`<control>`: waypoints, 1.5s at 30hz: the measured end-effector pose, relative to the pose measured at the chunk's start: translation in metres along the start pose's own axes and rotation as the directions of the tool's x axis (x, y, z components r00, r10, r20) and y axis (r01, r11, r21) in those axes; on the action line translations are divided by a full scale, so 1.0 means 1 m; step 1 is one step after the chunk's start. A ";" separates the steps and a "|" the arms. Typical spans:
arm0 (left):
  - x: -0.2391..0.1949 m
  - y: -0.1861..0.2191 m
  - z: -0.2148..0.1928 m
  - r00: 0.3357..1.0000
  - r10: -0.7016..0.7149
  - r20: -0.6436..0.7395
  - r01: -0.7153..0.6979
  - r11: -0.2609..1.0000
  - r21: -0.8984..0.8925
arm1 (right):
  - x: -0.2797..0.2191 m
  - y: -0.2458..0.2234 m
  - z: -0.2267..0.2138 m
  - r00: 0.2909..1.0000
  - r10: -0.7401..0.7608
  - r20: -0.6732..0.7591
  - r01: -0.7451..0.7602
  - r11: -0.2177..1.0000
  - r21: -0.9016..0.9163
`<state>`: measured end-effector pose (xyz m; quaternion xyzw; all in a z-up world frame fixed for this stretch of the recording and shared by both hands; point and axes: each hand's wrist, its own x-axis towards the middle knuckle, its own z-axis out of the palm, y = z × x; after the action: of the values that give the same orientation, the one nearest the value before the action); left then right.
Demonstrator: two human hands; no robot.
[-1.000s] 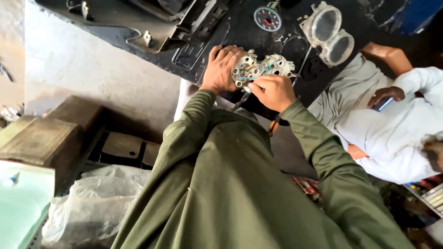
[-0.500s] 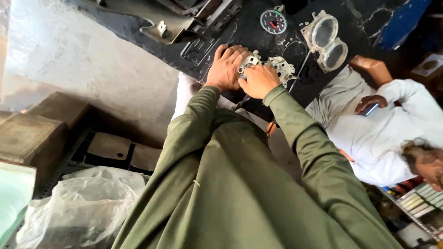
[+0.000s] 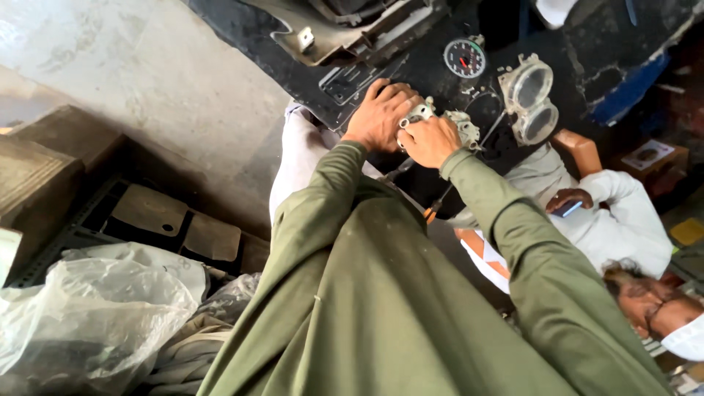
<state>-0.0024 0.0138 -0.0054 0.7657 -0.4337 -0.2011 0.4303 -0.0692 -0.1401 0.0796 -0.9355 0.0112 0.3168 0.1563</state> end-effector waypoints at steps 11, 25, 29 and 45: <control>0.006 -0.006 -0.001 0.999 -0.033 0.020 0.034 0.996 -0.076 | 0.008 0.023 0.001 0.994 -0.111 -0.025 0.114 0.972 0.205; 0.009 -0.008 0.001 0.995 -0.056 0.080 0.061 0.997 -0.058 | 0.005 0.027 0.007 0.985 -0.123 -0.123 0.154 0.945 0.288; 0.009 -0.009 0.002 0.996 -0.060 0.069 0.066 0.995 -0.081 | 0.006 0.027 0.006 0.984 -0.127 -0.125 0.158 0.947 0.281; 0.009 0.005 -0.003 0.998 -0.040 0.037 0.041 0.999 -0.025 | -0.031 -0.021 -0.045 0.962 0.041 -0.269 0.020 0.975 0.220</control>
<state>0.0017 0.0064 0.0010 0.7649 -0.4232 -0.2296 0.4280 -0.0650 -0.1362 0.1374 -0.9468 0.0725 0.1829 0.2547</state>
